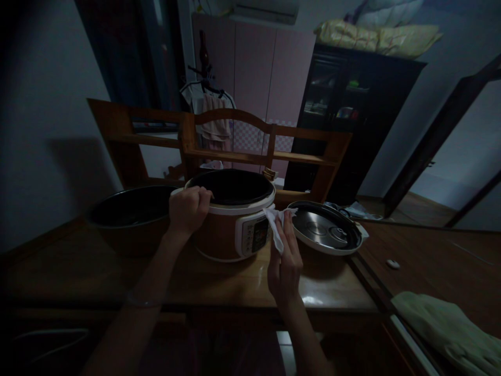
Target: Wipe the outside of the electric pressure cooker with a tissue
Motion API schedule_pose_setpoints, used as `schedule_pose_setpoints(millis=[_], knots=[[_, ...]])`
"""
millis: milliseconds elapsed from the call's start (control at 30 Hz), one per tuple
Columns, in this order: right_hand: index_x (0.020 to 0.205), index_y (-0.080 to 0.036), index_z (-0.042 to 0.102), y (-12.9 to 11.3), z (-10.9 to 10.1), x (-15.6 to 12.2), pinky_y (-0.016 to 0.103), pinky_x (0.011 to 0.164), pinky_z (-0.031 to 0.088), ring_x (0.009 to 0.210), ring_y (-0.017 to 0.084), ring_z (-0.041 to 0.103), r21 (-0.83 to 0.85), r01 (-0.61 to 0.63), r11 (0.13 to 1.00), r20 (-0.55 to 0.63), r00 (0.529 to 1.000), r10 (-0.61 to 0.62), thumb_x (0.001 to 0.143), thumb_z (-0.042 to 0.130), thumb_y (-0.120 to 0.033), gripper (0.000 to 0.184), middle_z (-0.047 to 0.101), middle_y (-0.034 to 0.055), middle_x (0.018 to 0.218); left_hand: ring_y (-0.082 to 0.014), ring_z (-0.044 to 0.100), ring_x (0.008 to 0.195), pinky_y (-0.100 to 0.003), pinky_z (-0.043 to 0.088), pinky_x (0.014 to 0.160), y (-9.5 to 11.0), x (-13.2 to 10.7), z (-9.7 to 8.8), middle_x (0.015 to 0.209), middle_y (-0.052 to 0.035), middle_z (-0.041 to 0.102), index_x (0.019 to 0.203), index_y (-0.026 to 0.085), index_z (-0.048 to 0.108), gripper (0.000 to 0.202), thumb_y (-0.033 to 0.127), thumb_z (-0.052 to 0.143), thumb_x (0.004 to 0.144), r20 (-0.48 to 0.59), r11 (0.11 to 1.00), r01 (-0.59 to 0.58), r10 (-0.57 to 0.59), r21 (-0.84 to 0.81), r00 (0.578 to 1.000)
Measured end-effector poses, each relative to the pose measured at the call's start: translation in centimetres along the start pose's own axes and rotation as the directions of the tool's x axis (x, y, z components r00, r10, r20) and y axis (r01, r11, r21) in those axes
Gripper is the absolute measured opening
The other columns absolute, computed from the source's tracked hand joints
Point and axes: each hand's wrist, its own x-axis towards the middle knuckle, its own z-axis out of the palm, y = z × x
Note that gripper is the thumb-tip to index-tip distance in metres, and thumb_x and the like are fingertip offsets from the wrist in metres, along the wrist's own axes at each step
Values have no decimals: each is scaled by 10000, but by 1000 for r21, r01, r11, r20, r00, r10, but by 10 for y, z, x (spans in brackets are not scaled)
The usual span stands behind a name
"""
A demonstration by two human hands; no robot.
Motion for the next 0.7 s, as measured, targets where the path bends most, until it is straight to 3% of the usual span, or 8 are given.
schedule_pose_setpoints(millis=[233, 500, 700], knots=[[1516, -265, 417, 9, 28, 23, 535, 1234, 235, 1493, 256, 330, 210, -246, 946, -10, 967, 254, 1062, 339, -432, 491, 435, 40, 1565, -210, 653, 715, -338, 357, 654, 0, 0, 0, 739, -97, 710, 694, 158, 669, 442, 284, 349, 972, 10, 1000, 1, -1, -19, 1000], [1483, -256, 478, -4, 37, 14, 522, 1193, 330, 1434, 272, 436, 228, -227, 947, -8, 972, 235, 1054, 373, -417, 469, 534, 57, 1492, -207, 650, 704, -341, 350, 644, 0, 1, -1, 724, -91, 700, 695, 161, 666, 451, 280, 338, 980, -2, 1000, -13, 13, 8, 1000], [1527, -284, 404, -15, 40, 0, 541, 1219, 295, 1493, 264, 327, 193, -149, 970, 43, 989, 143, 1058, 328, -353, 481, 411, 28, 1579, -205, 648, 704, -341, 356, 643, 0, -1, 0, 735, -92, 705, 707, 168, 673, 457, 275, 323, 982, -4, 1000, -11, 11, 10, 1000]])
